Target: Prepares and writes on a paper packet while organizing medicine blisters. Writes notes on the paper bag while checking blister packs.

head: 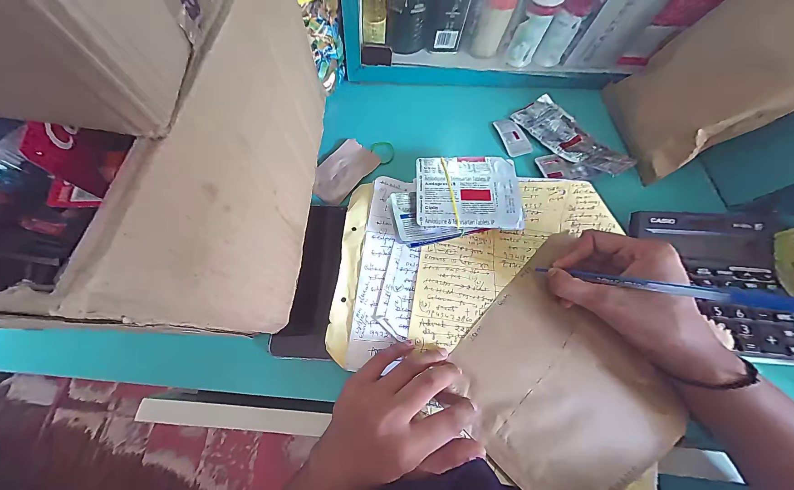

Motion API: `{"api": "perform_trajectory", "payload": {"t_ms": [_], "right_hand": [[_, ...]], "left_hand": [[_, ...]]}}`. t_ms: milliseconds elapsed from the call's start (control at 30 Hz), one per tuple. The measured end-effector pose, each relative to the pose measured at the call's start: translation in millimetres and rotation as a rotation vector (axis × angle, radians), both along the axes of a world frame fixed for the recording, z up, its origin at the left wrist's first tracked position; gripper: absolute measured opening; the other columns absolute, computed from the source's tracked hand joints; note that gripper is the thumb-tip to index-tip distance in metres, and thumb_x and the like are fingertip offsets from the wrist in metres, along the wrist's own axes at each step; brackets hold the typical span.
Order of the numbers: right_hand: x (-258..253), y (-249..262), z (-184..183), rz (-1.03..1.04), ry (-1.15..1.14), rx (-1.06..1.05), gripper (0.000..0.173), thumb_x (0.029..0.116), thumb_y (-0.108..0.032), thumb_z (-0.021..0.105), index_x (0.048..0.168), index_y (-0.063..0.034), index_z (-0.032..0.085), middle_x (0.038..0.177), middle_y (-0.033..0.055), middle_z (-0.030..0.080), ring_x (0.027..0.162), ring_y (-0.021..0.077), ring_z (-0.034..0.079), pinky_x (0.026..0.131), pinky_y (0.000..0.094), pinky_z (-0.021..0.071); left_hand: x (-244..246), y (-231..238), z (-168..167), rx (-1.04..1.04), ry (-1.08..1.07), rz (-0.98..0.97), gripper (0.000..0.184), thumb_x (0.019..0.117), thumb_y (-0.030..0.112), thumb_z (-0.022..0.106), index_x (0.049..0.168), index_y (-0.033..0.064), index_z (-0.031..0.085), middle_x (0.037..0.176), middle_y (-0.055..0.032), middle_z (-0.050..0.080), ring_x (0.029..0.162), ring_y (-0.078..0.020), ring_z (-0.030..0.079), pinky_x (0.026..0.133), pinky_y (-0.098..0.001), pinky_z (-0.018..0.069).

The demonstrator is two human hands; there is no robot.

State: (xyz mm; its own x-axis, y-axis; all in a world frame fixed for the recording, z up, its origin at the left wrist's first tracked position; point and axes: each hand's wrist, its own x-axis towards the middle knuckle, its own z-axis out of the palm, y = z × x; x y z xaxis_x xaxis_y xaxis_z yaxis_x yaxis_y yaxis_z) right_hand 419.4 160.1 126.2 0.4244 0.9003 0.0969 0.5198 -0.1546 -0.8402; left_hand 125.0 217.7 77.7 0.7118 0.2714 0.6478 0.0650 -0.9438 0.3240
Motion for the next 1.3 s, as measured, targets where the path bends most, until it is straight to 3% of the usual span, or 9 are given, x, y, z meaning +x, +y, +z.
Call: {"api": "perform_trajectory", "payload": {"t_ms": [200, 333, 467, 633, 1300], "right_hand": [[23.7, 5.6, 17.3, 0.034, -0.047, -0.018, 0.015, 0.0787, -0.006, 0.073, 0.083, -0.0157, 0.062, 0.064, -0.0086, 0.063, 0.052, -0.0006, 0.059, 0.048, 0.0153, 0.0496], [25.1, 9.1, 14.7, 0.055, -0.108, -0.047, 0.018, 0.0724, -0.007, 0.074, 0.079, -0.0173, 0.060, 0.062, -0.0095, 0.062, 0.053, -0.0021, 0.058, 0.048, 0.0150, 0.0476], [24.4, 9.3, 10.3, 0.057, -0.153, -0.056, 0.015, 0.0722, -0.012, 0.075, 0.077, -0.0177, 0.062, 0.061, -0.0093, 0.062, 0.051, -0.0017, 0.057, 0.046, 0.0163, 0.0448], [24.8, 9.2, 12.0, 0.061, -0.166, -0.041, 0.014, 0.0766, -0.009, 0.076, 0.082, -0.0132, 0.065, 0.066, -0.0065, 0.066, 0.055, -0.0008, 0.061, 0.050, 0.0160, 0.0492], [25.3, 8.0, 9.6, 0.020, -0.166, -0.041, 0.015, 0.0779, -0.011, 0.077, 0.083, -0.0135, 0.063, 0.066, -0.0055, 0.065, 0.055, 0.0023, 0.061, 0.051, 0.0194, 0.0503]], "left_hand": [[0.0, -0.3, -1.0, 0.003, -0.011, 0.001, 0.035, 0.1041, 0.049, 0.050, 0.101, 0.0232, 0.073, 0.111, -0.0019, 0.072, 0.121, -0.0164, 0.063, 0.111, -0.0338, 0.0431], [0.2, 0.5, -0.9, 0.006, -0.005, 0.001, 0.034, 0.1038, 0.049, 0.050, 0.102, 0.0237, 0.072, 0.111, -0.0014, 0.072, 0.121, -0.0160, 0.063, 0.111, -0.0334, 0.0434], [-0.4, -1.2, -0.6, -0.003, -0.007, 0.011, 0.034, 0.1039, 0.049, 0.050, 0.101, 0.0233, 0.072, 0.111, -0.0013, 0.072, 0.121, -0.0160, 0.063, 0.111, -0.0330, 0.0431], [-0.5, -1.0, -0.5, 0.000, -0.001, 0.009, 0.033, 0.1038, 0.048, 0.051, 0.103, 0.0234, 0.072, 0.112, -0.0020, 0.072, 0.121, -0.0159, 0.063, 0.111, -0.0337, 0.0431], [-1.2, -0.1, -1.2, -0.001, -0.005, 0.006, 0.034, 0.1040, 0.049, 0.050, 0.103, 0.0233, 0.072, 0.111, -0.0023, 0.072, 0.121, -0.0155, 0.063, 0.111, -0.0334, 0.0439]]}}
